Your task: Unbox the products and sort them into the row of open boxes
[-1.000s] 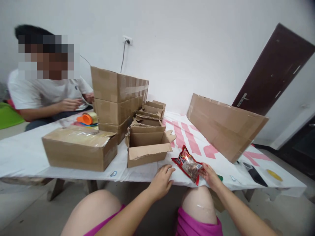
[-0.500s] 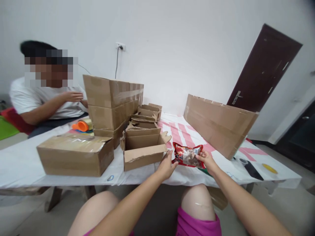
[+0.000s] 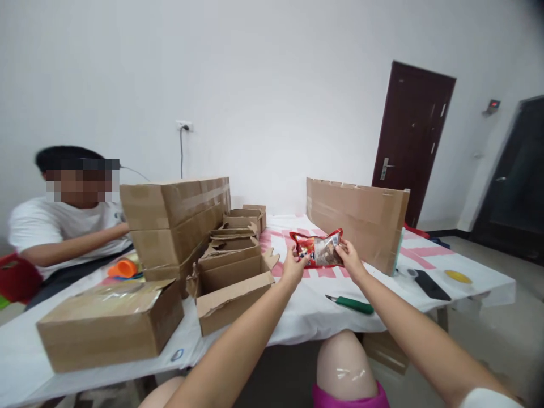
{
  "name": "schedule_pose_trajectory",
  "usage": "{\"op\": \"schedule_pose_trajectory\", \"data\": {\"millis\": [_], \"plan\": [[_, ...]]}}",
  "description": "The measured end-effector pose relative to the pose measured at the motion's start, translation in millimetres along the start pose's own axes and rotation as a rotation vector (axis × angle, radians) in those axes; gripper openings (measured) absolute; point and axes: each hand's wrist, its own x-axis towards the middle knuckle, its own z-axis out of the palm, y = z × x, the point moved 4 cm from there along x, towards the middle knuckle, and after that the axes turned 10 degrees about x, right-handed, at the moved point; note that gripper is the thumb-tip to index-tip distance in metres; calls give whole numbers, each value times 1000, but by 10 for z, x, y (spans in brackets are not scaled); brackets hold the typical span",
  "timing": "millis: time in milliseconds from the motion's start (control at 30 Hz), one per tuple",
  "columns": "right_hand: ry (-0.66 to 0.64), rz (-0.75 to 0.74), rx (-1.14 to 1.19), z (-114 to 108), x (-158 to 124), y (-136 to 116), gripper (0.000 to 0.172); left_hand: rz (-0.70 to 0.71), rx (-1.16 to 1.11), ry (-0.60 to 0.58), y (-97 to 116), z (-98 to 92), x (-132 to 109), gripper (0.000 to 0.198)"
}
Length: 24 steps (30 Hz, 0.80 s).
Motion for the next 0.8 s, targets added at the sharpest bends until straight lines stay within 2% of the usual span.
{"op": "schedule_pose_trajectory", "data": {"millis": [133, 200, 267, 333, 467, 567, 633, 700, 800], "plan": [[-121, 2, -189, 111, -706, 394, 50, -88, 30, -91, -387, -310, -667, 61], [-244, 11, -282, 217, -1057, 571, 42, -139, 54, -138, -579, -577, -979, 57], [-351, -12, -377, 326, -1295, 688, 37, -161, 81, -136, -704, -913, -1186, 57], [-394, -60, -479, 417, -1398, 758, 37, -165, 132, -79, -770, -1290, -1273, 56], [-360, -119, -693, 552, -1413, 885, 34, -114, 456, 207, -803, -2051, -1216, 44], [-336, -140, -819, 613, -1450, 979, 26, -165, 626, 345, -848, -2436, -1151, 42], [-332, -162, -874, 624, -1486, 1018, 24, -206, 714, 430, -866, -2583, -1165, 52], [-337, -180, -905, 617, -1510, 1041, 24, -178, 825, 510, -840, -2630, -1236, 62], [-348, -245, -972, 606, -1521, 1051, 24, 64, 1097, 571, -714, -2504, -1404, 58]]}}
